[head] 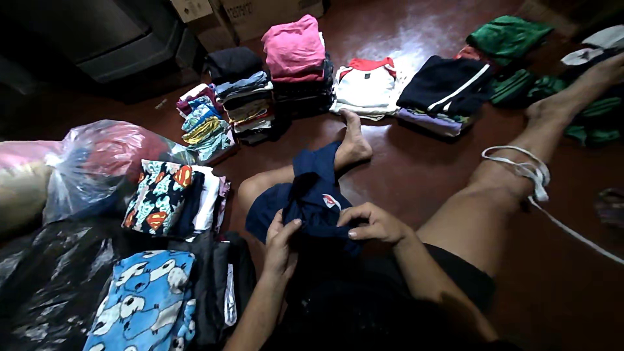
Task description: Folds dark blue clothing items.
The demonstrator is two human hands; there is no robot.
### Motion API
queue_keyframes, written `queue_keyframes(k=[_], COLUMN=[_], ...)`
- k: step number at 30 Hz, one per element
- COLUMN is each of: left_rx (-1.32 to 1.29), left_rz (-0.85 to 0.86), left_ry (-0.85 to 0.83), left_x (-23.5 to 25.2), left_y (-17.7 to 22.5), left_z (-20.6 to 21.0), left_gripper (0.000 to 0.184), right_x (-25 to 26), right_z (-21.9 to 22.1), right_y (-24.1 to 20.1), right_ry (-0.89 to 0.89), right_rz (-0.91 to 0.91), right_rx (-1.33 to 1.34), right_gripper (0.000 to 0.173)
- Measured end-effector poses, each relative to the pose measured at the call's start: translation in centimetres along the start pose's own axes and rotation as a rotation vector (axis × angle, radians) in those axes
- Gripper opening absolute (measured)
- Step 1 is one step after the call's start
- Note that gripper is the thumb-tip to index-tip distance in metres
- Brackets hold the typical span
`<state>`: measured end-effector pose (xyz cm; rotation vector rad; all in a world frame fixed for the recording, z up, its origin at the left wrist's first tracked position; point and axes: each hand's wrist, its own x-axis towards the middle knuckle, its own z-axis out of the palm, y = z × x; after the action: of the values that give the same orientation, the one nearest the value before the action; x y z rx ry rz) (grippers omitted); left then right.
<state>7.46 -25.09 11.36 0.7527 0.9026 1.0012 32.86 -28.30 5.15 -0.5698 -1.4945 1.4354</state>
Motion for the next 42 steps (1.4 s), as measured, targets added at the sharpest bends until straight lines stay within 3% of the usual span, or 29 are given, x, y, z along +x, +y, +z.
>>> queue_keyframes(k=[3,9,12,16,19,22,25,28,32,38,40,42], left_rx=[0.185,0.197,0.309,0.434,0.572,0.630,0.529,0.314,0.123,0.016,-0.014,-0.067], left_rz=[0.102,0.147,0.213,0.271,0.352,0.374,0.348,0.223,0.077,-0.002,-0.020,-0.034], left_ry=[0.175,0.264,0.295,0.363,0.329,0.225,0.178,0.100,0.073,0.097,0.098,0.092], left_x=[1.1,2.9,4.0,4.9,4.9,4.8,4.9,4.9,5.3,5.4,5.3,5.3], left_y=[-0.8,-1.2,-0.8,0.0,0.0,-0.1,0.0,0.7,0.9,1.0,1.3,1.7], left_z=[-0.2,-0.9,-2.0,-2.7,-2.9,-2.8,-2.2,-1.2,-0.5,0.0,0.3,0.5], left_gripper=[0.024,0.032,0.017,0.024,0.014,0.014,0.018,0.020,0.021,0.026,0.026,0.023], right_x=[-1.0,-1.7,-1.7,-1.5,-1.5,-1.4,-1.1,-0.4,0.7,0.1,-0.1,-0.6], right_z=[-0.8,-1.5,-1.6,-1.5,-1.9,-2.2,-1.9,-0.7,0.6,-0.1,-0.3,-0.6], right_y=[-0.1,0.0,0.1,-0.1,0.5,0.8,1.2,2.1,2.6,1.7,0.5,-0.7], right_ry=[0.048,0.149,0.169,0.247,0.271,0.273,0.307,0.385,0.339,0.313,0.325,0.288], right_rz=[0.049,0.126,0.142,0.151,0.119,0.108,0.179,0.293,0.396,0.282,0.233,0.170], right_rx=[0.027,0.143,0.188,0.155,0.038,-0.068,-0.180,-0.311,-0.409,-0.268,-0.173,-0.071], right_gripper=[0.029,0.043,0.046,0.036,0.024,0.025,0.016,0.028,0.035,0.018,0.020,0.034])
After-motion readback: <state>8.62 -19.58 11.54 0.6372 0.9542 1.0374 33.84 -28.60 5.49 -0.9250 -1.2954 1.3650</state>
